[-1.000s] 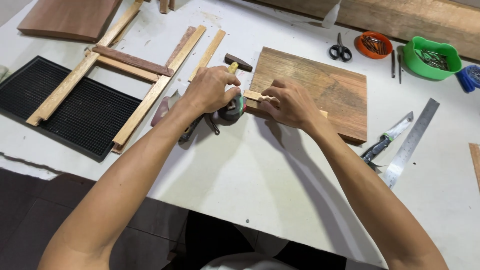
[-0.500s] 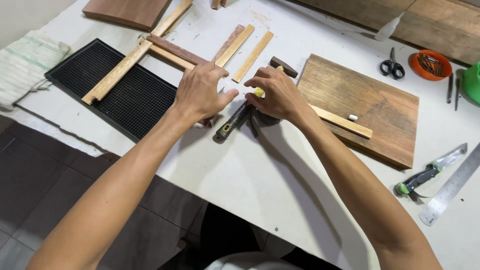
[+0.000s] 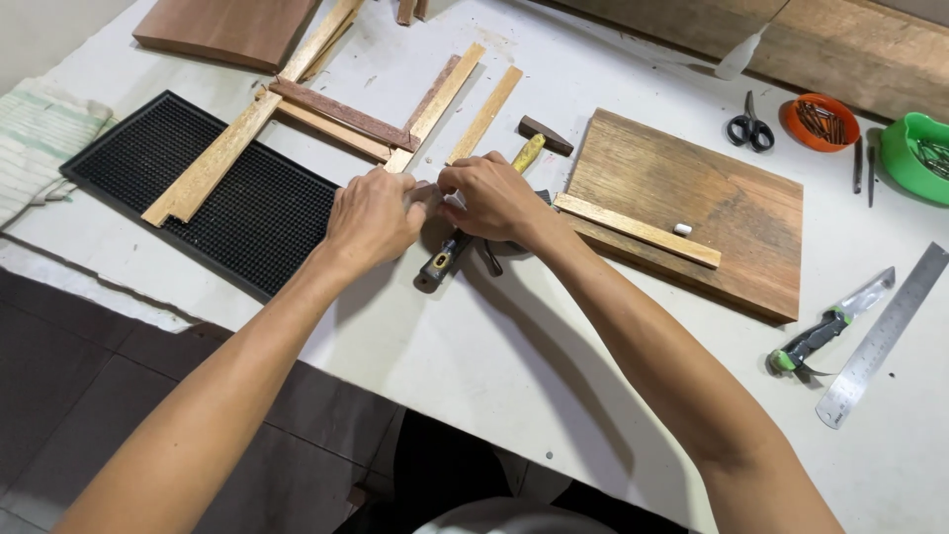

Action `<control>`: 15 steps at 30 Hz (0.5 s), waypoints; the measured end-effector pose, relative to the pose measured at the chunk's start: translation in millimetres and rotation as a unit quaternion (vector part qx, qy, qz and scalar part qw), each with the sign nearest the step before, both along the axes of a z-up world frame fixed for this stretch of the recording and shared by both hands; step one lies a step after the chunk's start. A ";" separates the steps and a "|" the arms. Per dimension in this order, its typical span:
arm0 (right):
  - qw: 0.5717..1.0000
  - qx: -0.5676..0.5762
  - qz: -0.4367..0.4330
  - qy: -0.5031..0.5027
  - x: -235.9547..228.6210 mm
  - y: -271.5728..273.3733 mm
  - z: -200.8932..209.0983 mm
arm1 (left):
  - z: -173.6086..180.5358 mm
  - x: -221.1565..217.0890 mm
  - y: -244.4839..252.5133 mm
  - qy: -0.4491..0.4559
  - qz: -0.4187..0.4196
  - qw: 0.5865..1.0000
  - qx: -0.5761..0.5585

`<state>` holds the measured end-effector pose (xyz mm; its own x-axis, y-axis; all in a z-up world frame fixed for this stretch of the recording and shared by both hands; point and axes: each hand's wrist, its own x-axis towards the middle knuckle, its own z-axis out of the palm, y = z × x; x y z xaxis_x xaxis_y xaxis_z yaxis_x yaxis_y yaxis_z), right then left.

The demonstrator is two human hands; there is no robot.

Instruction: The recorder is measuring and preparing small strips of wood at a workbench.

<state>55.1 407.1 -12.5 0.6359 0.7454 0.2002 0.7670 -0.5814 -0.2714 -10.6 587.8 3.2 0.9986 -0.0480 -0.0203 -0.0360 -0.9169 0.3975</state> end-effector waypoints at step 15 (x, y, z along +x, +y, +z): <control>0.984 0.175 -0.034 -0.020 -2.8 -90.6 39.1 | 53.7 15.0 -61.1 -0.054 -0.110 0.967 -0.222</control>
